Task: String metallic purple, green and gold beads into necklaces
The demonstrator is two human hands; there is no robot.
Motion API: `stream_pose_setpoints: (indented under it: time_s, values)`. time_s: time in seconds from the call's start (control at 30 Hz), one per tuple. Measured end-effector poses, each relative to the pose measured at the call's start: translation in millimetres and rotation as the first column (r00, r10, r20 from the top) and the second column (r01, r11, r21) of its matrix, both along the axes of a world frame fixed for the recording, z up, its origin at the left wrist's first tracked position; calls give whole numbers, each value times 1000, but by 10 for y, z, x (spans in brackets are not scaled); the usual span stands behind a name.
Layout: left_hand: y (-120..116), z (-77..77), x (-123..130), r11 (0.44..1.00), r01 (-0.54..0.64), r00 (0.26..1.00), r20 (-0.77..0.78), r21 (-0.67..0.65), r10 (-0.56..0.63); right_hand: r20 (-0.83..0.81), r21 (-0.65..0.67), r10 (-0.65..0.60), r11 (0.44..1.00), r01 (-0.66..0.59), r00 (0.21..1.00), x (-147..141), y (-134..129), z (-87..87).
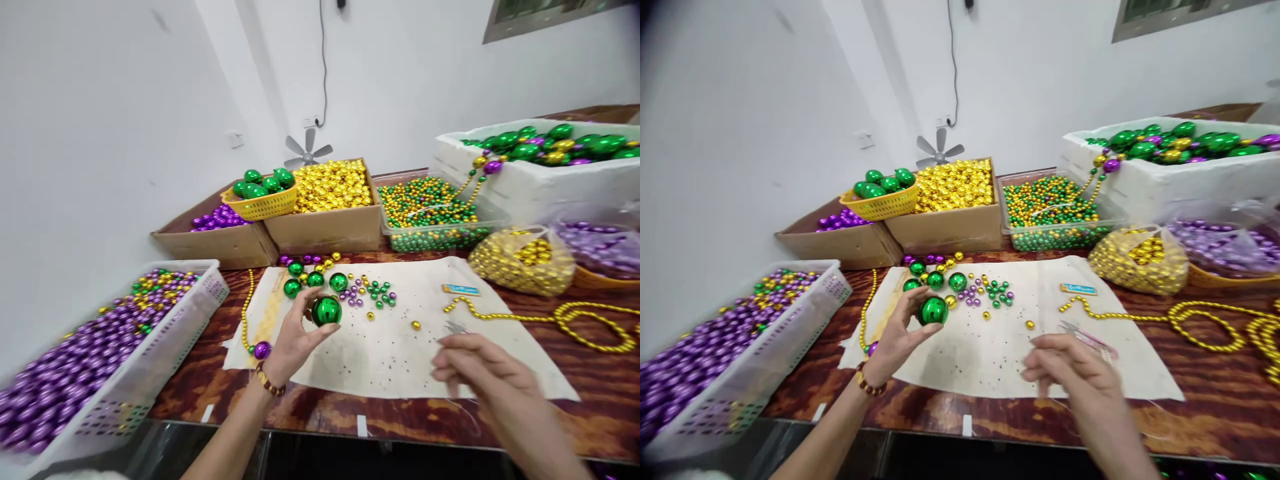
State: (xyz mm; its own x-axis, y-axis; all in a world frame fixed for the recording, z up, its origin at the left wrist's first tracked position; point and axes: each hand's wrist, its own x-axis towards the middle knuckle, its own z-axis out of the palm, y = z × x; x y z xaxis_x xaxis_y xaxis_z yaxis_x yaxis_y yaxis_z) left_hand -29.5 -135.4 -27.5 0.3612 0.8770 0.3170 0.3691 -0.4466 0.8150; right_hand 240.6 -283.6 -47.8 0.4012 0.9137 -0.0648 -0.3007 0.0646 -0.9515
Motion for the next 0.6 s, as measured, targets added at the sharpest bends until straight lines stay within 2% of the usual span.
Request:
stream_pose_setpoints:
  time_s: [0.03, 0.1, 0.2, 0.3, 0.4, 0.5, 0.6]
  values:
    - [-66, -6, 98, 999, 10, 1000, -16, 32, -10, -53, -5, 85, 996, -86, 995, -85, 68, -63]
    - [-151, -29, 243, 995, 45, 999, -24, 90, -43, -108, -15, 138, 990, -140, 984, -257, 166, -189]
    - [-215, -76, 366, 987, 78, 997, 13, 138, -81, -161, -50, 127, 989, -136, 979, -440, 223, -327]
    - [-282, -118, 428, 993, 75, 995, 59, 94, -81, -181, -59, 122, 989, -135, 976, -501, 222, -417]
    - [-351, -149, 453, 995, 75, 989, 121, 61, -82, -186, -70, 117, 989, -132, 976, -516, 194, -512]
    - [-396, -173, 451, 992, 86, 978, 181, 94, -103, -177, -77, 116, 988, -132, 977, -563, 140, -596]
    - [-419, -178, 434, 996, 65, 968, 238, 63, -78, -128, -71, 98, 992, -107, 987, -646, 56, -630]
